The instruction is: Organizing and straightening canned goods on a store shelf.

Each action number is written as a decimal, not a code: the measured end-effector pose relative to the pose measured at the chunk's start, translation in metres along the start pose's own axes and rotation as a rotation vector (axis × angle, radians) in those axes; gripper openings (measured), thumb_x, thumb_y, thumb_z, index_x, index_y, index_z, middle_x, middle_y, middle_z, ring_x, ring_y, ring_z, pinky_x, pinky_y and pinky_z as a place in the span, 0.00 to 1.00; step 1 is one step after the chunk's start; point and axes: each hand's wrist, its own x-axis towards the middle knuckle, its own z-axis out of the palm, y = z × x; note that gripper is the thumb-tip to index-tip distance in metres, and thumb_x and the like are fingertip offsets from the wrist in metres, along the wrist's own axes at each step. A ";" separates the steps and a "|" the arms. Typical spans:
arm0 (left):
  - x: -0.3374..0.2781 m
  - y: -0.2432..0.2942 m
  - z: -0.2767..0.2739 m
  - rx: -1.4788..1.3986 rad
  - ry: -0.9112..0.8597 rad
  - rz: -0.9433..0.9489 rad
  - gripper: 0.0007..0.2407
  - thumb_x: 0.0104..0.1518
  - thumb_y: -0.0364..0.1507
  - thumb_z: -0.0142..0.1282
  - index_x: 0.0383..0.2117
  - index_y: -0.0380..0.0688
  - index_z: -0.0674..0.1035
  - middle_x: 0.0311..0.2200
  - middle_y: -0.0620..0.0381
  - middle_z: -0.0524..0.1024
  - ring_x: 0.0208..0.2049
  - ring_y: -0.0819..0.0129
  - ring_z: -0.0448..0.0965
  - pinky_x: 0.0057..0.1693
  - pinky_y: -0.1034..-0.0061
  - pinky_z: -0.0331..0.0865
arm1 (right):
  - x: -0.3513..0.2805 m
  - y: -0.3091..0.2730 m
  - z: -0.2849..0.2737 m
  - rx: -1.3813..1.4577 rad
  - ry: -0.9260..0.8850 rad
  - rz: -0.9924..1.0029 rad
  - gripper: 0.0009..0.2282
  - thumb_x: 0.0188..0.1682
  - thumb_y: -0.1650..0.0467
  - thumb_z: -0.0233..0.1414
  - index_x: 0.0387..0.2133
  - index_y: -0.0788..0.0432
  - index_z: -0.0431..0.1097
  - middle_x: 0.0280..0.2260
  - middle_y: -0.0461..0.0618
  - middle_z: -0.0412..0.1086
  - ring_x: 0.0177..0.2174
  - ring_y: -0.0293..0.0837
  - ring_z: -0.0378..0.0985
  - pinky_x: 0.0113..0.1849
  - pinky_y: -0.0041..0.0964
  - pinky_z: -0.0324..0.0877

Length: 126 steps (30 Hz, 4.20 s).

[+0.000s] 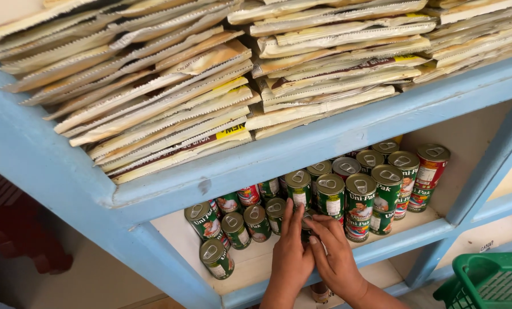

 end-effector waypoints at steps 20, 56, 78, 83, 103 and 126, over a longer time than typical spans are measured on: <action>-0.002 -0.007 0.000 0.075 -0.007 -0.019 0.34 0.51 0.23 0.57 0.68 0.52 0.60 0.73 0.49 0.51 0.50 0.44 0.79 0.45 0.58 0.78 | -0.012 0.012 0.003 -0.089 0.002 0.016 0.14 0.51 0.74 0.50 0.49 0.65 0.70 0.47 0.60 0.68 0.52 0.57 0.69 0.52 0.45 0.63; -0.092 0.023 -0.101 0.231 0.385 0.208 0.15 0.56 0.21 0.57 0.50 0.42 0.79 0.52 0.45 0.76 0.33 0.50 0.83 0.39 0.61 0.77 | 0.083 -0.057 0.181 0.097 -0.330 0.193 0.30 0.35 0.69 0.67 0.52 0.69 0.67 0.39 0.54 0.65 0.32 0.49 0.75 0.34 0.40 0.73; -0.074 0.010 -0.103 0.134 0.495 0.059 0.23 0.57 0.20 0.54 0.61 0.43 0.71 0.61 0.41 0.67 0.49 0.50 0.82 0.41 0.71 0.82 | 0.048 -0.052 0.115 0.284 -0.123 0.138 0.24 0.38 0.78 0.62 0.51 0.65 0.70 0.40 0.52 0.65 0.39 0.45 0.75 0.41 0.35 0.73; -0.069 0.018 -0.093 0.093 0.408 0.013 0.25 0.56 0.21 0.54 0.64 0.46 0.67 0.63 0.41 0.65 0.47 0.51 0.83 0.41 0.71 0.82 | 0.034 -0.049 0.075 0.130 -0.069 0.105 0.25 0.36 0.76 0.64 0.50 0.66 0.68 0.39 0.54 0.66 0.38 0.47 0.75 0.39 0.37 0.74; -0.034 0.026 -0.016 -0.041 0.177 0.139 0.33 0.56 0.21 0.53 0.70 0.44 0.56 0.70 0.41 0.59 0.56 0.39 0.76 0.47 0.61 0.79 | 0.016 -0.008 0.004 -0.121 0.115 0.146 0.31 0.35 0.76 0.64 0.57 0.63 0.64 0.39 0.53 0.65 0.35 0.45 0.76 0.37 0.37 0.73; -0.026 0.012 -0.001 0.176 -0.003 -0.050 0.36 0.55 0.25 0.55 0.71 0.48 0.50 0.69 0.41 0.56 0.45 0.39 0.80 0.41 0.55 0.77 | -0.008 0.038 0.011 0.024 0.114 0.267 0.27 0.44 0.76 0.61 0.59 0.61 0.64 0.25 0.46 0.72 0.24 0.34 0.74 0.28 0.30 0.75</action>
